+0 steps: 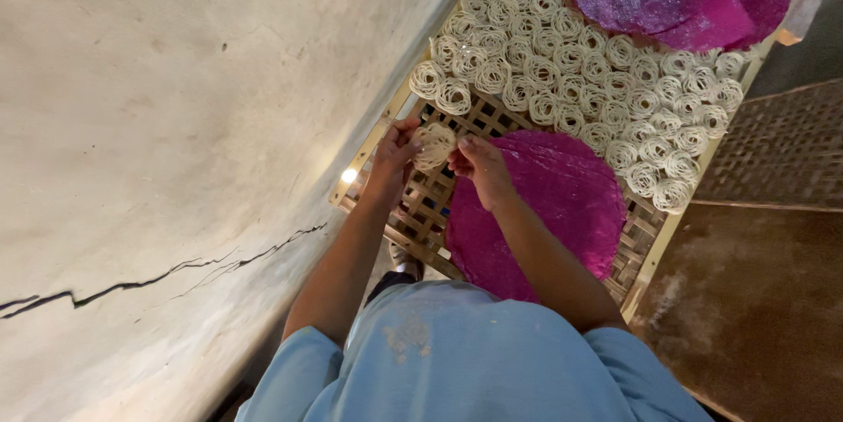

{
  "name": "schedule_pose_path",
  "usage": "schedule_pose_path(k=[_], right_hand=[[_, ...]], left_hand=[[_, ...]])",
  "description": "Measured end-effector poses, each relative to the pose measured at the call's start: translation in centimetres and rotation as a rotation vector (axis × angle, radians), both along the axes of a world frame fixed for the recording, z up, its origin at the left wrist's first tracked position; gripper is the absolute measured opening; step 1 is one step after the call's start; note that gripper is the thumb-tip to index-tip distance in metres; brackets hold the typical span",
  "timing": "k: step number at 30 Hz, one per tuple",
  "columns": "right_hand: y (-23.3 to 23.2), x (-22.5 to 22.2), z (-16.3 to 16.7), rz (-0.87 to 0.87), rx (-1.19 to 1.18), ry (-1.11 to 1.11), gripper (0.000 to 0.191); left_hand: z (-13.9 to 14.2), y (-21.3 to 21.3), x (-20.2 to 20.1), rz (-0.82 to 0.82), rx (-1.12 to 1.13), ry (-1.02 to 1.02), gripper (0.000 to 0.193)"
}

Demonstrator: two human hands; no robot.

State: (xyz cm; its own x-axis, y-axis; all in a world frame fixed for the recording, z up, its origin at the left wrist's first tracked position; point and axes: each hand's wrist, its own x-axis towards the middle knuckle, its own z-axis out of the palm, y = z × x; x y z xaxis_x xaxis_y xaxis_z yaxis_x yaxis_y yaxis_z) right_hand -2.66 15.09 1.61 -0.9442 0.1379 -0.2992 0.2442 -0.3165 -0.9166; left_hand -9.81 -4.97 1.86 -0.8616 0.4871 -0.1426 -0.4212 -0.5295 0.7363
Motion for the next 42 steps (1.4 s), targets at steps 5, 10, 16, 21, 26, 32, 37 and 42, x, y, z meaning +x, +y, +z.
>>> schedule_pose_path(k=[5,10,16,21,26,32,37,42], right_hand=[[0.0,0.1,-0.3,-0.074,-0.152,-0.089,0.035],[-0.3,-0.6,-0.5,-0.120,-0.307,-0.187,0.032],[3.0,-2.9,0.4,-0.284,-0.010,-0.360,0.029],[6.4,-7.8,1.4,-0.298,0.018,-0.288,0.019],[6.5,-9.6,1.0,-0.111,0.571,-0.247,0.013],[5.7,-9.1,0.6,-0.011,1.248,-0.161,0.020],[5.4,-8.9,0.8,-0.103,1.277,-0.023,0.041],[6.8,-7.0,0.3,-0.215,1.143,-0.036,0.044]], left_hand=[[1.9,0.5,-0.2,0.032,-0.514,0.449,0.045],[5.7,2.0,2.9,-0.162,-1.074,0.834,0.067],[8.3,2.3,6.0,-0.236,-1.224,0.865,0.056],[8.2,-0.1,7.0,-0.057,-1.134,0.964,0.052],[7.3,-1.7,7.5,-0.078,-1.204,0.896,0.050],[5.3,-3.0,8.0,-0.083,-1.243,0.858,0.043],[3.7,-2.3,8.4,-0.129,-1.263,0.853,0.043],[1.5,-1.0,8.9,-0.267,-1.336,0.778,0.044]])
